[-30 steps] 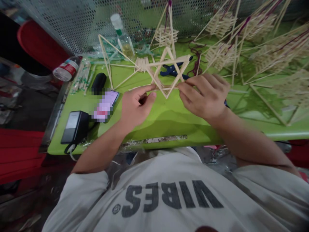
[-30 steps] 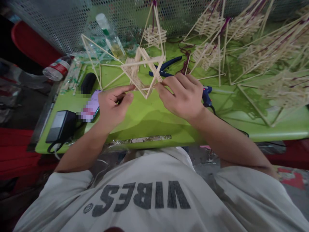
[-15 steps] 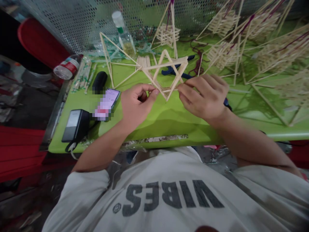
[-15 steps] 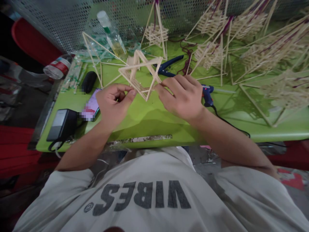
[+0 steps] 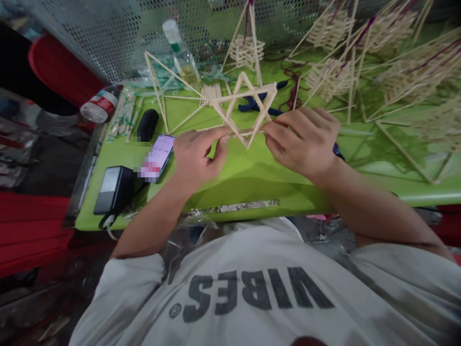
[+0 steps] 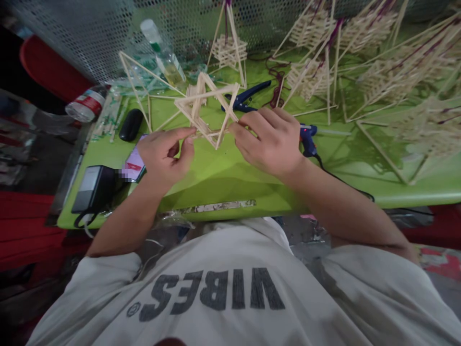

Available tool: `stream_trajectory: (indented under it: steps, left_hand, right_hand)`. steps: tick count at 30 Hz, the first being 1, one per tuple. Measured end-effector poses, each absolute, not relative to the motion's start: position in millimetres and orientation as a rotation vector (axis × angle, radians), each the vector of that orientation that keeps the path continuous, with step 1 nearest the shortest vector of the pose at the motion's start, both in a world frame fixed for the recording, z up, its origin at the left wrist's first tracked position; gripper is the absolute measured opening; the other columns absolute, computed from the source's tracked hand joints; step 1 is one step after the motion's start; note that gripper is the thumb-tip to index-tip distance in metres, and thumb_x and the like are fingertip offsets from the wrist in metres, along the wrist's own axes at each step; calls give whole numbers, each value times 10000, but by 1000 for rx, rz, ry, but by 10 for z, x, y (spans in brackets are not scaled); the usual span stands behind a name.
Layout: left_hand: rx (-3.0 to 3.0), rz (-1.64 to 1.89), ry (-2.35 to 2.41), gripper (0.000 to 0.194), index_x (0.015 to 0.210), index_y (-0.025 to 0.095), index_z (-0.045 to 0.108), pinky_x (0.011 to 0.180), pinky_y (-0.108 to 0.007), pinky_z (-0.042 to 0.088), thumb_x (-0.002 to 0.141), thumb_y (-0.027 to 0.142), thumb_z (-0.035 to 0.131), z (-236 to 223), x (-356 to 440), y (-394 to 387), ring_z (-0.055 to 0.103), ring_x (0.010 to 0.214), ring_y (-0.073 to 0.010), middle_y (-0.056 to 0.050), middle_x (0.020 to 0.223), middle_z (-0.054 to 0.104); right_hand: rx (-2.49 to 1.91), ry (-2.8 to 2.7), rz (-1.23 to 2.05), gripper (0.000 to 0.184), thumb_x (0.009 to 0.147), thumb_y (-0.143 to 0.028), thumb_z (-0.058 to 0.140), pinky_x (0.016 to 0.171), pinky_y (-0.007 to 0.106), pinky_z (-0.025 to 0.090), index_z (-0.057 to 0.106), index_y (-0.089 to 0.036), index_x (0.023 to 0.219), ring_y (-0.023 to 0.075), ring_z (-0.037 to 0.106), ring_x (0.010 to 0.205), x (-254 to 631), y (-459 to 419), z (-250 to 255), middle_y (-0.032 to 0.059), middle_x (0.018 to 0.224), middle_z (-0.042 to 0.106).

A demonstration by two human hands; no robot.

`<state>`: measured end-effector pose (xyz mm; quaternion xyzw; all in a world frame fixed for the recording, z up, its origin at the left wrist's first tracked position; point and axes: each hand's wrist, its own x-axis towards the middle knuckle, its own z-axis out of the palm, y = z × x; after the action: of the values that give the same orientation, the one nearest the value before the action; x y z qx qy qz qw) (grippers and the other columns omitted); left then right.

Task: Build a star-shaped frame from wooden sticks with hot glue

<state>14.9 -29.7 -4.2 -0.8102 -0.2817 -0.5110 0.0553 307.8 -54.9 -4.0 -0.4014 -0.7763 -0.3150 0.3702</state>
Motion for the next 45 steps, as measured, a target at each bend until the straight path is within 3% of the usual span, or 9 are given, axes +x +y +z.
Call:
stream_trajectory:
  steps: [7, 11, 16, 23, 28, 36, 45]
  left_hand:
    - [-2481, -1434, -899, 308, 1068, 285, 850, 675, -371, 468, 1197, 414, 601, -50, 155, -301, 730, 648, -188, -14, 713, 755]
    - [-2474, -1392, -856, 283, 1007, 275, 826, 667, -382, 415, 1169, 372, 616, -37, 159, -309, 707, 628, -186, -7, 696, 758]
    - [-2503, -1318, -797, 232, 1126, 293, 850, 698, -393, 377, 1166, 347, 629, -32, 129, -288, 659, 612, -189, 0, 742, 797]
    - [-2516, -1254, -818, 294, 1274, 336, 890, 736, -400, 412, 1184, 416, 623, -122, 52, -215, 636, 631, -203, -17, 775, 784]
    - [-2484, -1211, -853, 383, 1377, 366, 897, 723, -385, 420, 1193, 497, 588, -197, 20, -162, 626, 627, -197, -19, 772, 769]
    - [-2537, -1328, -752, 404, 1474, 379, 854, 715, -420, 411, 1197, 475, 575, -220, -24, -112, 561, 586, -193, -16, 746, 712]
    - [-2415, -1341, -653, 473, 1569, 401, 837, 688, -416, 334, 1201, 564, 589, -268, -61, -32, 447, 546, -181, 0, 673, 606]
  right_hand:
    - [-1186, -2093, -511, 236, 1202, -337, 593, 766, 482, 477, 823, -330, 1151, 266, 728, 852, 3080, -590, -14, 66, 1031, 854]
    - [-1126, -2069, -578, 250, 1198, -316, 585, 739, 470, 456, 821, -323, 1113, 259, 726, 829, 3085, -582, -19, 62, 1005, 852]
    - [-1199, -2144, -403, 234, 1198, -337, 599, 829, 493, 542, 830, -324, 1171, 284, 764, 923, 3107, -583, -20, 81, 1069, 846]
    - [-1090, -2080, -472, 239, 1174, -295, 611, 853, 465, 576, 848, -322, 1162, 279, 795, 965, 3112, -529, -88, 61, 1074, 878]
    - [-1042, -2026, -430, 216, 1168, -349, 632, 835, 470, 569, 845, -356, 1136, 264, 757, 945, 3123, -491, -114, 49, 1064, 882]
    - [-1065, -2053, -322, 208, 1155, -334, 648, 888, 492, 602, 856, -328, 1146, 296, 793, 983, 3128, -526, -82, 72, 1102, 873]
    - [-1091, -2057, -303, 248, 1161, -377, 629, 882, 495, 607, 872, -328, 1161, 309, 814, 973, 3125, -518, -86, 78, 1092, 876]
